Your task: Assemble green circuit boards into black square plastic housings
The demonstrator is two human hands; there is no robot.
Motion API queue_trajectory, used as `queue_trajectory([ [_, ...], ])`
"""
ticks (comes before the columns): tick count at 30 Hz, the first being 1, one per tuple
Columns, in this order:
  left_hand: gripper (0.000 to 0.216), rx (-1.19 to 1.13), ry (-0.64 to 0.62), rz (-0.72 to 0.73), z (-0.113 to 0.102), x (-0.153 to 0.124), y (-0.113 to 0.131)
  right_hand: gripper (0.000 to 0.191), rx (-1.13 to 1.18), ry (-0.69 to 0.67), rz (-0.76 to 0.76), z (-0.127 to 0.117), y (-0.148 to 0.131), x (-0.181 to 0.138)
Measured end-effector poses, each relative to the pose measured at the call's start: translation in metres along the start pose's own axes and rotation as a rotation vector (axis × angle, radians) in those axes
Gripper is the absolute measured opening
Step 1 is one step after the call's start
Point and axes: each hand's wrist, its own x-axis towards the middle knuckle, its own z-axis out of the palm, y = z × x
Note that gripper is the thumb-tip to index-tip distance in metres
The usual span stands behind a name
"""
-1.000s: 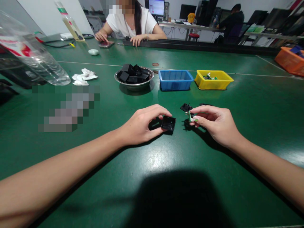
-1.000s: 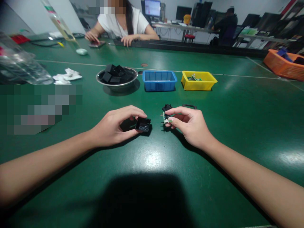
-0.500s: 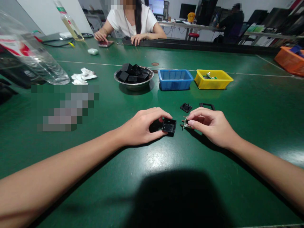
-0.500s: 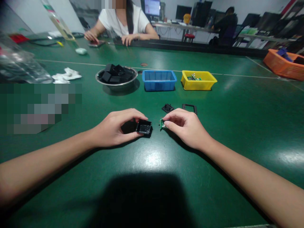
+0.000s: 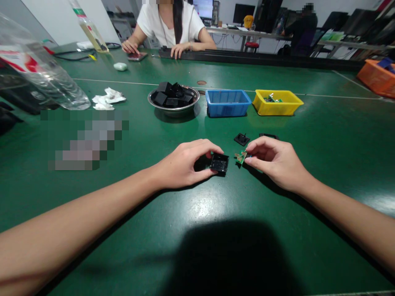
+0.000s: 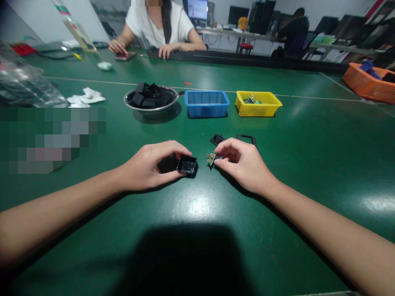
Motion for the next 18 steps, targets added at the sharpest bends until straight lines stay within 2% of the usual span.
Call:
queue_trajectory([
  [4, 0.025, 0.005, 0.007, -0.008, 0.0003, -0.0004, -0.0006, 0.027, 0.008, 0.013, 0.006, 0.0004, 0.0006, 0.0001],
  [11, 0.023, 0.018, 0.007, 0.001, 0.0004, -0.0006, -0.0004, 0.012, -0.159, -0.047, -0.075, -0.0016, -0.0009, -0.0025],
  [18, 0.025, 0.045, -0.007, -0.049, 0.0007, -0.0003, 0.0008, 0.005, -0.253, -0.050, -0.160, -0.0023, -0.0003, -0.0027],
])
